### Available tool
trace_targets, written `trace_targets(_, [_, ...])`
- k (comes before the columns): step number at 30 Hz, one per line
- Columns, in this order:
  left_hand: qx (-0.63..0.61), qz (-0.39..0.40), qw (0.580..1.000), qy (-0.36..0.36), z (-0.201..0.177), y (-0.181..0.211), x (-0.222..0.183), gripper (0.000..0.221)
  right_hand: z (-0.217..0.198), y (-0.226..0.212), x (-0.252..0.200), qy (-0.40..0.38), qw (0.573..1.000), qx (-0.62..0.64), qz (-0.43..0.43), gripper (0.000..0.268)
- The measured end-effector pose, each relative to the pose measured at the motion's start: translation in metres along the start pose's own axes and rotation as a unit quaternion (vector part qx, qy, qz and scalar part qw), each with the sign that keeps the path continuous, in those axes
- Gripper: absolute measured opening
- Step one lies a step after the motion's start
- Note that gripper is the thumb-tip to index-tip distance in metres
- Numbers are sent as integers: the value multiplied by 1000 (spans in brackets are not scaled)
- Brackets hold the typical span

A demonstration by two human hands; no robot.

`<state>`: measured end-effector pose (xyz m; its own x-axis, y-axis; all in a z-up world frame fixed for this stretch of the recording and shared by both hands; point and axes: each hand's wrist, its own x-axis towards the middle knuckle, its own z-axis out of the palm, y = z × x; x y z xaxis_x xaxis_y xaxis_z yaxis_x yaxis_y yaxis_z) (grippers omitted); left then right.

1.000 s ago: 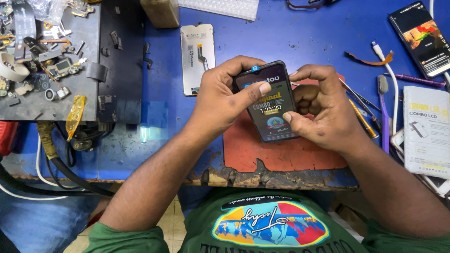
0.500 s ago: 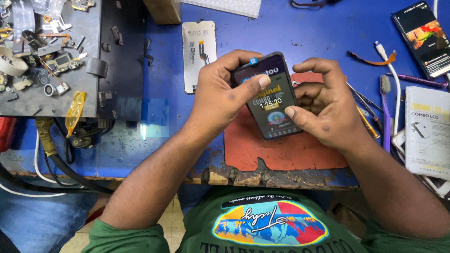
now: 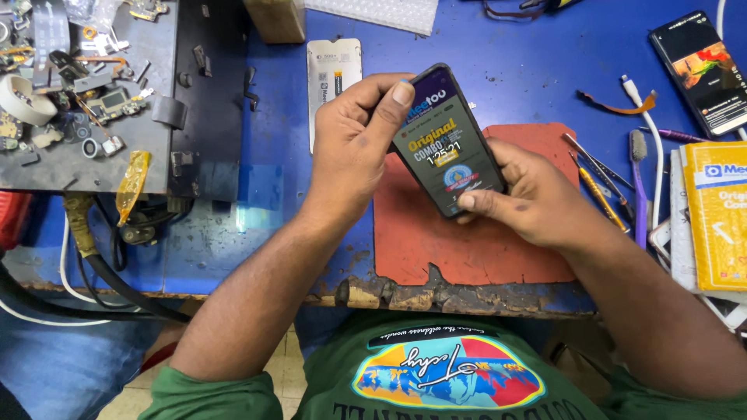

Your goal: The person replaces a mobile phone screen and then cleans the internal components with a brush.

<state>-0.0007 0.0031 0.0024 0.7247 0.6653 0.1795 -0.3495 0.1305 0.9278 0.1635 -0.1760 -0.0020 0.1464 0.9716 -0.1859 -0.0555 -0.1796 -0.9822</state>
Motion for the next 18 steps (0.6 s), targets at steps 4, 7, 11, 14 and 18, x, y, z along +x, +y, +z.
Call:
trace_targets(4, [-22, -11, 1000, -14, -6, 8, 8, 32, -11, -3, -1, 106, 990, 4, -89, 36])
trace_targets(7, [67, -43, 996, -28, -10, 12, 14, 42, -19, -2, 2, 178, 974, 62, -124, 33])
trace_targets(11, [134, -89, 987, 3, -9, 15, 16, 44, -22, 0, 10, 212, 959, 132, -132, 32])
trace_targets(14, [213, -24, 975, 64, -11, 19, 17, 40, -22, -3, 19, 231, 959, 131, -100, 31])
trace_targets(18, [227, 61, 962, 136, -20, 26, 18, 33, -24, -12, 39, 250, 963, 91, -36, 31])
